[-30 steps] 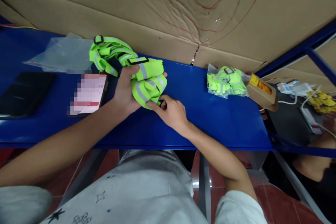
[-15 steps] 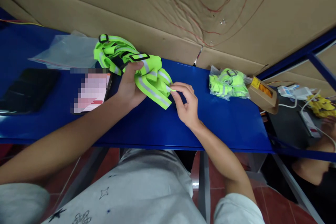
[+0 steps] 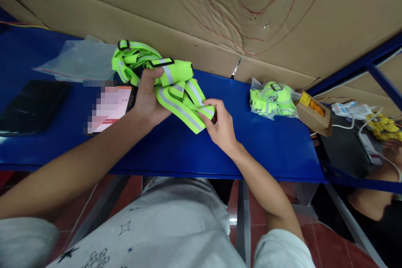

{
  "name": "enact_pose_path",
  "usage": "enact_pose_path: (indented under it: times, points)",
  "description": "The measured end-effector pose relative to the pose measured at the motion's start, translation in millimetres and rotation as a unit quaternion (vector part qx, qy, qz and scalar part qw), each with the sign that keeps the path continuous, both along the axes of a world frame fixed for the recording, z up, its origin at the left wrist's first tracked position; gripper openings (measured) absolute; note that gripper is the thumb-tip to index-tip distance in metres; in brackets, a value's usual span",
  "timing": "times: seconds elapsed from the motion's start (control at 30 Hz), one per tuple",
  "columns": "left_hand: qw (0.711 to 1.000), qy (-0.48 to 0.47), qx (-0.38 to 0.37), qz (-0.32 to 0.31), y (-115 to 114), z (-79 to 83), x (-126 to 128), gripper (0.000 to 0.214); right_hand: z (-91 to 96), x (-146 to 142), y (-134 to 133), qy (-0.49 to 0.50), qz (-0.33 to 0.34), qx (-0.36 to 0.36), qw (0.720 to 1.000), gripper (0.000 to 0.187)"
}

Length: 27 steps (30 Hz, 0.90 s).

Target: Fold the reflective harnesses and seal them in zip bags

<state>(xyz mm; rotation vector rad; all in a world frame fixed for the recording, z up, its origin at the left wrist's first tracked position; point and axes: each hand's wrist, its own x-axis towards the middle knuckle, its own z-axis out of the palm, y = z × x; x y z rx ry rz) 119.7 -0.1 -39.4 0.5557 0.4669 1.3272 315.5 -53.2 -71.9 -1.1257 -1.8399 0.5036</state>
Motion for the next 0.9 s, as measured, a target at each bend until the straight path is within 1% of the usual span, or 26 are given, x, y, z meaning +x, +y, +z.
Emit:
enact_pose_path:
  times: [0.03, 0.07, 0.1, 0.13, 0.17, 0.2, 0.3, 0.37, 0.4, 0.43, 0.47, 0.53, 0.57, 0.6, 0.63, 0.67, 0.7, 0.73, 0.77, 0.8, 0.83, 0.87, 0.9]
  points:
    - [1.000, -0.001, -0.004, -0.001, 0.2, -0.3, -0.1, 0.035, 1.4, -0.8, -1.6, -0.005, -0.018, 0.041, 0.999, 0.018]
    - [1.000, 0.002, -0.006, -0.001, 0.4, -0.7, -0.1, 0.040, 2.8, -1.5, -2.7, 0.000, -0.032, 0.072, 0.997, 0.013]
    - [1.000, 0.010, -0.008, 0.001, 0.7, -1.1, -0.2, 0.044, 4.1, -2.0, -3.4, 0.015, -0.037, 0.086, 0.995, 0.013]
    - [1.000, 0.020, -0.008, 0.004, 1.0, -1.5, -0.4, 0.046, 5.1, -2.2, -3.7, 0.040, -0.035, 0.079, 0.995, 0.013]
    - [0.999, 0.031, -0.005, 0.006, 1.4, -1.9, -0.6, 0.047, 5.9, -2.1, -3.7, 0.071, -0.027, 0.049, 0.996, 0.013]
    - [0.999, 0.042, 0.000, 0.007, 1.7, -2.4, -0.8, 0.046, 6.5, -1.7, -3.4, 0.103, -0.014, 0.003, 0.995, 0.015]
    - [0.998, 0.060, 0.016, 0.011, 2.5, -3.6, -0.8, 0.041, 7.1, 1.3, -1.7, 0.189, 0.038, -0.139, 0.971, 0.026]
    - [0.998, 0.061, 0.013, 0.009, 2.2, -3.8, -0.8, 0.043, 6.8, 3.7, 0.2, 0.209, 0.083, -0.206, 0.952, 0.035]
    - [0.998, 0.060, 0.009, 0.004, 1.7, -3.8, -0.9, 0.045, 6.5, 4.7, 1.1, 0.202, 0.104, -0.226, 0.947, 0.039]
    - [0.998, 0.057, 0.008, -0.003, 1.0, -3.6, -1.2, 0.046, 6.2, 5.3, 1.9, 0.180, 0.117, -0.232, 0.949, 0.041]
    - [0.999, 0.051, 0.011, -0.012, 0.3, -3.4, -1.6, 0.047, 6.0, 5.7, 2.3, 0.142, 0.120, -0.220, 0.958, 0.041]
    - [0.998, 0.037, 0.026, -0.032, -1.3, -2.8, -3.1, 0.046, 6.4, 5.9, 1.2, 0.037, 0.120, -0.156, 0.980, 0.035]
    - [0.998, 0.030, 0.034, -0.042, -2.0, -2.4, -3.9, 0.044, 7.4, 6.1, -0.4, -0.019, 0.135, -0.126, 0.983, 0.032]
    - [0.998, 0.027, 0.037, -0.052, -2.6, -2.0, -4.8, 0.042, 9.1, 6.9, -2.4, -0.063, 0.157, -0.106, 0.980, 0.029]
    - [0.997, 0.027, 0.036, -0.063, -3.3, -1.6, -5.6, 0.040, 11.5, 8.3, -4.7, -0.085, 0.176, -0.093, 0.976, 0.029]
    - [0.996, 0.029, 0.033, -0.076, -4.1, -1.5, -6.3, 0.039, 14.6, 10.4, -6.8, -0.082, 0.176, -0.081, 0.978, 0.030]
    - [0.995, 0.033, 0.030, -0.093, -5.1, -1.8, -6.6, 0.039, 18.2, 13.3, -8.3, -0.053, 0.148, -0.062, 0.986, 0.031]
    - [0.992, 0.041, 0.028, -0.116, -6.6, -2.6, -6.6, 0.039, 22.1, 16.7, -8.9, -0.007, 0.096, -0.033, 0.995, 0.032]
    - [0.987, 0.051, 0.027, -0.147, -8.5, -4.1, -5.9, 0.040, 26.2, 20.4, -8.5, 0.045, 0.040, 0.002, 0.998, 0.034]
    - [0.981, 0.065, 0.027, -0.179, -10.9, -6.5, -4.7, 0.040, 30.0, 24.0, -7.0, 0.088, 0.003, 0.025, 0.996, 0.039]
    - [0.974, 0.084, 0.025, -0.210, -13.9, -9.5, -3.0, 0.041, 33.3, 27.2, -4.9, 0.110, -0.003, 0.031, 0.993, 0.047]
    - [0.965, 0.110, 0.021, -0.237, -17.1, -13.1, -0.9, 0.043, 36.0, 29.8, -2.3, 0.110, 0.021, 0.018, 0.994, 0.055]
    - [0.955, 0.140, 0.015, -0.260, -20.5, -17.0, 1.2, 0.045, 37.9, 31.8, 0.2, 0.088, 0.061, -0.007, 0.994, 0.060]
